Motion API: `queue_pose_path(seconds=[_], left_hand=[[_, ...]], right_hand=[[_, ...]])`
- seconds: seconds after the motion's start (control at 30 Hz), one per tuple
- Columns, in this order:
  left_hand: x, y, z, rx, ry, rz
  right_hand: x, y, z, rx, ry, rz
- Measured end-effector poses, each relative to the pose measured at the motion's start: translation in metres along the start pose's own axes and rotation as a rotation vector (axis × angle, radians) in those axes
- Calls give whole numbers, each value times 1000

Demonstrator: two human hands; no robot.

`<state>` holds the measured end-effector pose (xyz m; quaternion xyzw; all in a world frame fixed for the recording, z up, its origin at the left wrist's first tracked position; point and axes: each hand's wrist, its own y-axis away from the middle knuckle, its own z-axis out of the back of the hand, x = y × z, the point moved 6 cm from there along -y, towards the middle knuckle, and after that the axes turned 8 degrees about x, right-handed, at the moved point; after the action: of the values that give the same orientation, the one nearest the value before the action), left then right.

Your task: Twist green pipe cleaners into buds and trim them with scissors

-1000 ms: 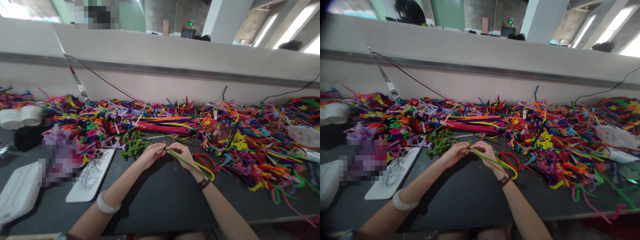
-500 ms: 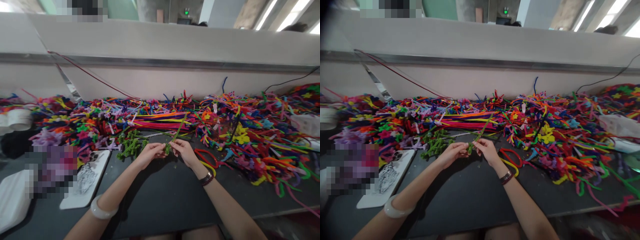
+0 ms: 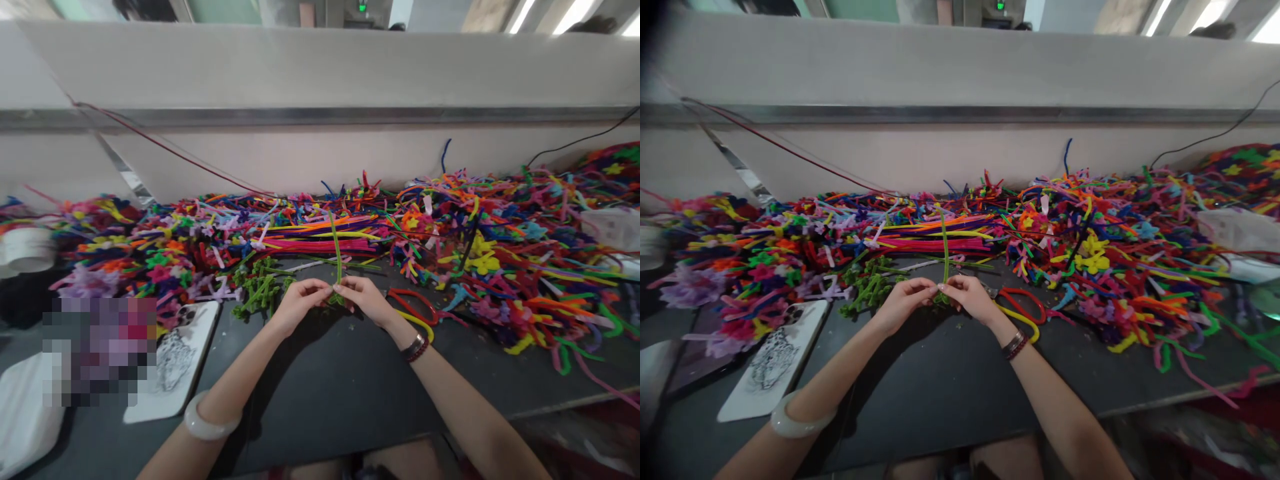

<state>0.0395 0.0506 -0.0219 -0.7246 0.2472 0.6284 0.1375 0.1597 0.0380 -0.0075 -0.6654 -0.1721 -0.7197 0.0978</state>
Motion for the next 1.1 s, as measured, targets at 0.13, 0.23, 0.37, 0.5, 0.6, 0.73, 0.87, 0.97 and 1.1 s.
queue_pose_path(seconds=[0.13, 0.23, 0.37, 0.5, 0.6, 0.73, 0.87, 0.97, 1.1], left_hand=[[-2, 0, 1, -21, -64, -21], [-7, 0, -1, -12, -162, -63], [-13, 1, -10, 50, -272, -126], [-18, 3, -10, 26, -297, -171], [-19, 3, -7, 1, -295, -187], [-20, 3, -8, 5, -306, -179], [-19, 4, -8, 15, -297, -187], [-19, 3, -8, 13, -295, -206], [-19, 3, -7, 13, -291, -210]], right_hand=[[0, 1, 0, 18, 57, 2], [-1, 0, 0, 8, 66, 0], [-2, -1, 0, 14, 27, 13], [-4, -1, 1, 22, 11, -4], [-5, -1, 2, 36, 12, -21], [-6, 0, 5, 12, 1, -25], [-5, 0, 6, -19, -23, -32], [-4, 0, 5, -13, -20, -31], [-2, -1, 3, 30, 17, -25]])
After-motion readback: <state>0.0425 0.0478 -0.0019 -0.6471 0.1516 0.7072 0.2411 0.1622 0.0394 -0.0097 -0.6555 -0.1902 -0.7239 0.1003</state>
